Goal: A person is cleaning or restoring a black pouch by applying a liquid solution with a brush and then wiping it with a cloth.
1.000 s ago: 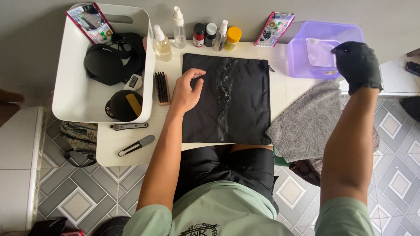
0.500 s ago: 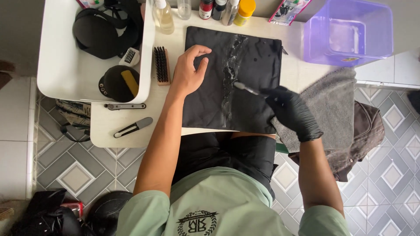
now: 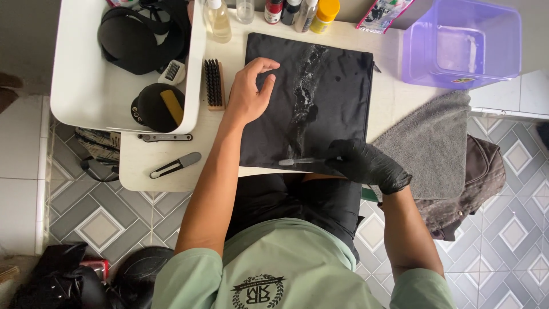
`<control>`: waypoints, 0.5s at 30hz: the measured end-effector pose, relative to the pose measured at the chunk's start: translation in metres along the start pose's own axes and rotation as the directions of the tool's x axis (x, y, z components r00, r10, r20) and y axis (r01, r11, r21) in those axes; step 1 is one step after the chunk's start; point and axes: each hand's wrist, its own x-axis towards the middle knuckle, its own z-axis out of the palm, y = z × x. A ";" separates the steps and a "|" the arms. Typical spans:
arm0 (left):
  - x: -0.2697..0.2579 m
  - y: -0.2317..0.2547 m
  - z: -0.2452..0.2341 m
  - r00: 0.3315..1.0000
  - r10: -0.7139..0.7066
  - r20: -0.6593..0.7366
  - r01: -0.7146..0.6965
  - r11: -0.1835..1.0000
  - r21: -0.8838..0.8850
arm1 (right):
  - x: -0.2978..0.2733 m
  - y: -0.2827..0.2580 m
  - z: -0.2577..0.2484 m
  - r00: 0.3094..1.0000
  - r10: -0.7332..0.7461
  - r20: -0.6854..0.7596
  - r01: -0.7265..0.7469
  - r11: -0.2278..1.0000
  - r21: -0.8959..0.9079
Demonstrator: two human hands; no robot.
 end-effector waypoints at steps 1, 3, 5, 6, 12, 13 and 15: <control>0.000 0.000 0.000 1.000 0.003 0.001 -0.003 1.000 0.002 | 0.003 0.005 0.002 0.991 -0.023 -0.130 0.005 0.990 -0.144; 0.000 -0.001 0.001 1.000 0.006 0.004 -0.006 1.000 0.002 | 0.006 0.013 0.003 0.965 -0.062 -0.254 -0.013 0.959 -0.284; 0.000 -0.002 0.001 1.000 0.003 -0.004 -0.003 1.000 -0.001 | 0.007 0.019 -0.001 0.951 0.039 -0.306 -0.112 0.968 -0.224; 0.000 -0.002 0.001 1.000 0.002 -0.005 -0.002 1.000 0.000 | 0.003 0.012 0.001 0.952 0.038 -0.305 -0.110 0.968 -0.224; 0.000 -0.002 0.002 1.000 -0.001 -0.007 0.001 1.000 -0.001 | -0.008 0.001 -0.001 0.999 0.050 0.020 -0.048 0.993 -0.112; -0.001 -0.002 0.002 1.000 0.000 -0.006 0.000 1.000 -0.001 | -0.011 0.004 0.000 0.988 0.104 -0.116 -0.124 0.976 -0.178; -0.001 -0.001 0.000 1.000 0.000 -0.010 0.000 1.000 0.002 | -0.014 -0.001 0.002 0.958 0.139 -0.252 -0.200 0.951 -0.236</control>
